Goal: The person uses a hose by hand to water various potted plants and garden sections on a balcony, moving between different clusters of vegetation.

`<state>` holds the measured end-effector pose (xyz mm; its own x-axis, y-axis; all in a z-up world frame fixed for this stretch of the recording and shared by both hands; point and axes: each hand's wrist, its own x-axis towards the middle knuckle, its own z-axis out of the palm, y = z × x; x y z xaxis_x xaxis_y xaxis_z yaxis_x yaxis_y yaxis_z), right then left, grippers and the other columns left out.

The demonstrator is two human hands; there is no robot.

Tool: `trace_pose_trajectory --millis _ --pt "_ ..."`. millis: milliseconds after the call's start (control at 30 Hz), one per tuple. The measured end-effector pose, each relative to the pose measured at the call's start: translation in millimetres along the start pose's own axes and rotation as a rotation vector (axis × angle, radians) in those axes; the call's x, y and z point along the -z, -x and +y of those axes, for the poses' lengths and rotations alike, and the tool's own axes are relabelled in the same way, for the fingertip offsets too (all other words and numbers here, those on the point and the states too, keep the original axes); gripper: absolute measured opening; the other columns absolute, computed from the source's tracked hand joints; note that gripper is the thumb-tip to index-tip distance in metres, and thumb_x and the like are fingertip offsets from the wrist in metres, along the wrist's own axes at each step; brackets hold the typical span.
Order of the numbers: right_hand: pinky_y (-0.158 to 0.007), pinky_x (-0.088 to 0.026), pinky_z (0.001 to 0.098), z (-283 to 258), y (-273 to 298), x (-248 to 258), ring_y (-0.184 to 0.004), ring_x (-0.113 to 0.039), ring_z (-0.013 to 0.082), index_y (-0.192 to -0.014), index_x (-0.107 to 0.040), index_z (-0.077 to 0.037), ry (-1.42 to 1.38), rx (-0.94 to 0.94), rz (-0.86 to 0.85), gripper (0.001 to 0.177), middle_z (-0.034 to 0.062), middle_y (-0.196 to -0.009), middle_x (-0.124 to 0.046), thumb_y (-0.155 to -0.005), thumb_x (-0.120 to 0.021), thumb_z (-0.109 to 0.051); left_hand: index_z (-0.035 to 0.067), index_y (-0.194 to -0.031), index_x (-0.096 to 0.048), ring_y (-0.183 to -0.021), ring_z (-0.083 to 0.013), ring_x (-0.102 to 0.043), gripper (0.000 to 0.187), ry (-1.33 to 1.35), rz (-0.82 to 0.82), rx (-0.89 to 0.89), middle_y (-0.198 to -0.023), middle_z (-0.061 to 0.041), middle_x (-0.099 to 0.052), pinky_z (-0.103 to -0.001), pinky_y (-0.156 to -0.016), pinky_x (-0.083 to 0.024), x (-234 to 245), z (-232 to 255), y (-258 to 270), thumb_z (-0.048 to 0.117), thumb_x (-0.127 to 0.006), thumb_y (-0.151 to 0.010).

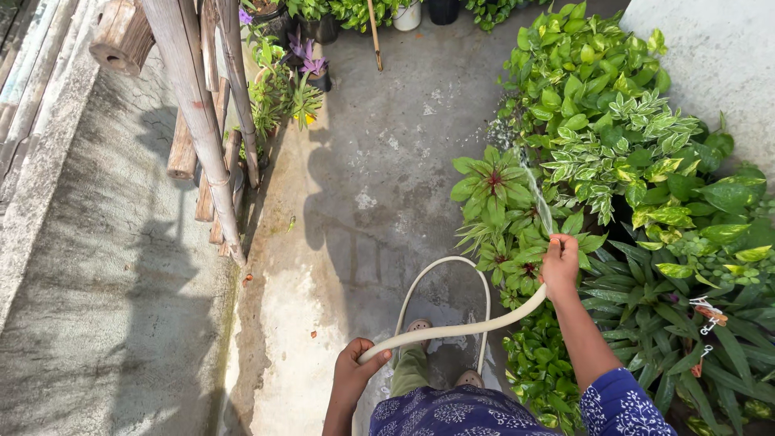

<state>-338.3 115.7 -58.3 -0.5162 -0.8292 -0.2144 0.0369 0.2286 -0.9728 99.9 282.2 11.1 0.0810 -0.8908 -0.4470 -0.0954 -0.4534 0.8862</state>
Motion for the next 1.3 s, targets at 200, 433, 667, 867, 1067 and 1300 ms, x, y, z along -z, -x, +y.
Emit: trace_pose_trajectory --millis 200,433,667,867,1067,1300 --pt "-0.035 -0.029 0.0311 -8 -8 17 -0.041 -0.032 0.0086 -0.121 -0.048 -0.015 0.037 -0.137 -0.149 0.015 0.0014 -0.069 -0.044 -0.108 -0.045 -0.021 0.005 -0.084 -0.069 -0.063 -0.0083 -0.049 0.029 -0.022 0.026 0.004 -0.068 0.001 -0.059 -0.026 -0.057 -0.038 -22 1 17 0.025 -0.088 -0.077" --pt "-0.036 -0.029 0.0326 -21 -17 20 -0.042 -0.033 0.0098 -0.123 -0.048 -0.014 0.078 -0.07 -0.131 0.015 0.0018 -0.07 -0.046 -0.111 -0.044 -0.023 0.005 -0.084 -0.07 -0.06 -0.0098 -0.051 0.03 -0.019 0.044 -0.003 -0.066 -0.001 -0.062 -0.027 -0.055 -0.037 -37 18 29 0.027 -0.089 -0.076" --pt "-0.037 -0.032 0.0356 -20 -5 3 -0.044 -0.039 0.0135 -0.12 -0.055 -0.013 0.265 0.0 -0.175 0.015 0.0028 -0.065 -0.045 -0.109 -0.048 -0.019 0.006 -0.085 -0.069 -0.062 -0.009 -0.053 0.031 -0.004 0.08 -0.027 -0.067 0.0 -0.062 -0.026 -0.056 -0.039 -36 10 41 0.027 -0.09 -0.075" --pt "-0.036 -0.035 0.0346 -15 -14 -3 -0.045 -0.041 0.0124 -0.12 -0.053 -0.013 0.276 -0.016 -0.154 0.014 0.0017 -0.065 -0.047 -0.107 -0.048 -0.017 0.005 -0.084 -0.069 -0.062 -0.0094 -0.052 0.031 0.014 0.112 -0.02 -0.068 0.0 -0.062 -0.026 -0.056 -0.038 -37 2 41 0.026 -0.09 -0.076" --pt "-0.036 -0.035 0.0331 -14 -20 2 -0.047 -0.042 0.0095 -0.119 -0.053 -0.014 0.242 -0.059 -0.181 0.014 -0.0008 -0.067 -0.048 -0.106 -0.047 -0.016 0.005 -0.085 -0.069 -0.063 -0.0087 -0.053 0.031 0.034 0.101 -0.041 -0.069 0.001 -0.063 -0.026 -0.057 -0.039 -42 2 38 0.025 -0.09 -0.075" --pt "-0.035 -0.033 0.0339 -21 -19 2 -0.044 -0.039 0.0117 -0.121 -0.05 -0.015 0.194 -0.033 -0.182 0.015 0.0015 -0.066 -0.047 -0.107 -0.046 -0.016 0.005 -0.087 -0.07 -0.063 -0.0093 -0.053 0.032 0.014 0.104 -0.036 -0.069 0.0 -0.063 -0.026 -0.056 -0.039 -42 5 35 0.026 -0.09 -0.075"
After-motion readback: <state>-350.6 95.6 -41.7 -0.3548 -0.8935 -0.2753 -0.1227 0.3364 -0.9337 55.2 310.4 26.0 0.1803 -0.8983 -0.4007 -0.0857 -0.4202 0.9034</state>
